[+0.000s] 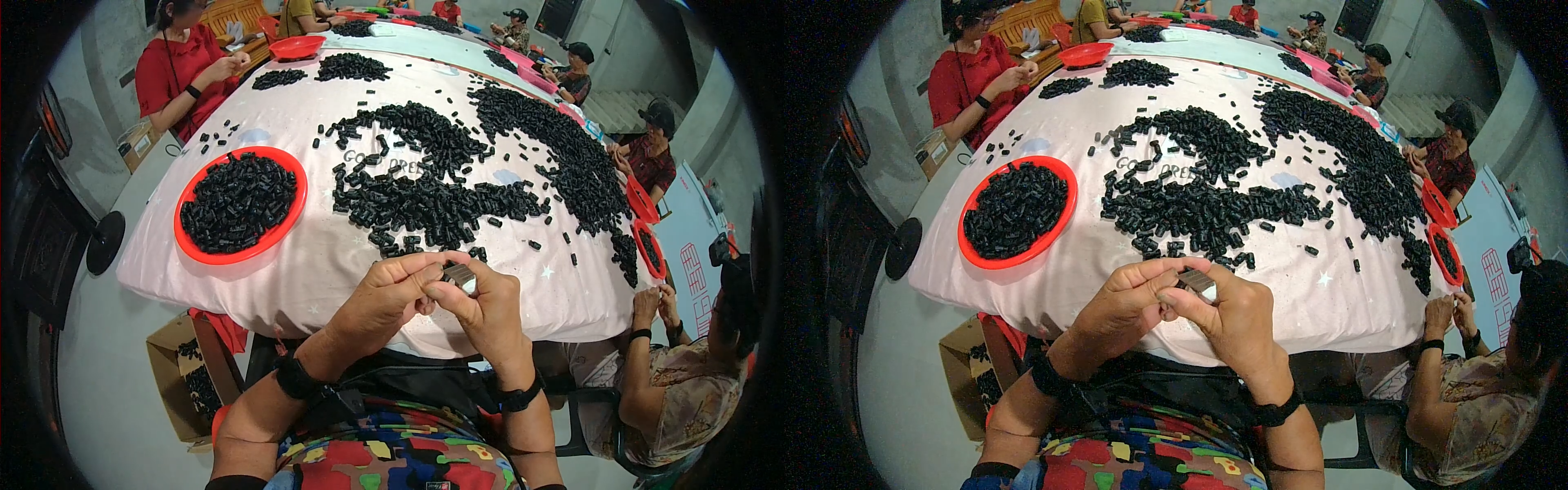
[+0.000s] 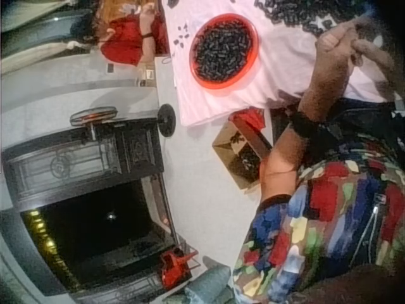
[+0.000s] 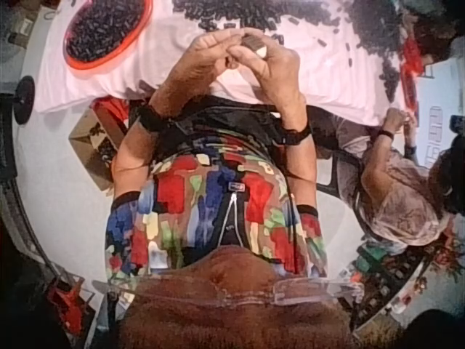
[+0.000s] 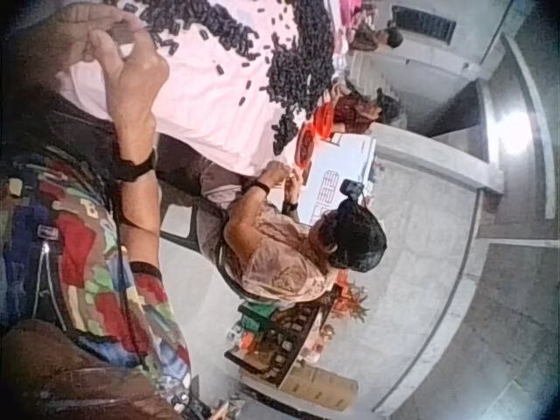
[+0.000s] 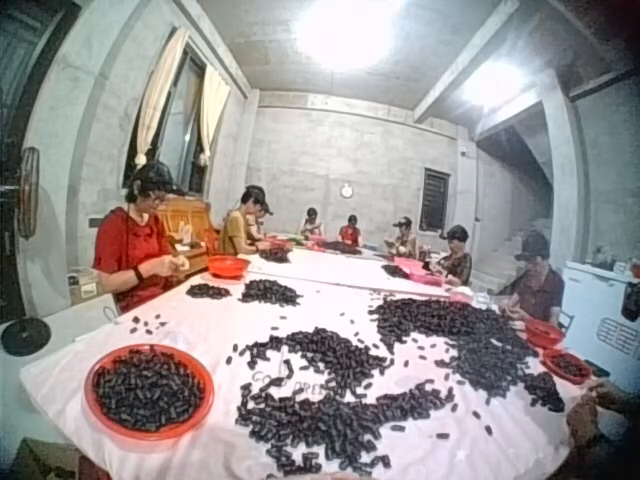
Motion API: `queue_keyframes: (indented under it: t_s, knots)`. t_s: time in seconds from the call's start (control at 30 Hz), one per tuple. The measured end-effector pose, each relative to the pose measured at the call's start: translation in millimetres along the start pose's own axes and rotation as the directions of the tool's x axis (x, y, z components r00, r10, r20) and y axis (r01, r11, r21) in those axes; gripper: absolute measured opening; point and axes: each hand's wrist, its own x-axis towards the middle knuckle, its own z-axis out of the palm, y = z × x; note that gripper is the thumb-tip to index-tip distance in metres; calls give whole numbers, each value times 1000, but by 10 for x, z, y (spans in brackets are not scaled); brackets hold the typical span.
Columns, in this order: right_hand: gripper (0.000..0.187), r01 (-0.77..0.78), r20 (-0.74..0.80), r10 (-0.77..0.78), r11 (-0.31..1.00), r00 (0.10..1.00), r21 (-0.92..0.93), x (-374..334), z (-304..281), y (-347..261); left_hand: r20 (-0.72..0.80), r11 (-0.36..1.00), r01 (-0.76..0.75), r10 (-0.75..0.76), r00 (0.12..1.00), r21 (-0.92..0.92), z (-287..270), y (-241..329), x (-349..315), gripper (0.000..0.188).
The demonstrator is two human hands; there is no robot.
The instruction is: Manually scraping excess material or defects from small plastic manufacturing parts using a hobby knife tool.
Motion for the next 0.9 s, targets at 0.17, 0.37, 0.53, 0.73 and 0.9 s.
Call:
queue_keyframes:
  t_s: [0.17,0.37,0.53,0.73,0.9]
  knots:
    - [39,7,14,-7,1000,1000,-26,12,-10,-11,21,1000,-4,4,1000,-5,-35,-21,1,37]
    - [28,-34,98,34,999,995,-5,18,-53,-71,-25,1000,28,-28,999,-2,14,43,-11,36]
    - [22,-92,-11,94,991,996,100,25,-128,-173,9,997,16,-16,1000,-77,0,87,12,32]
    - [22,-70,3,71,973,997,218,36,-92,-154,9,996,-1,2,1000,-84,0,70,-6,32]
    - [16,-170,14,174,938,985,303,25,-118,-116,14,993,43,-42,999,-111,0,67,-18,33]
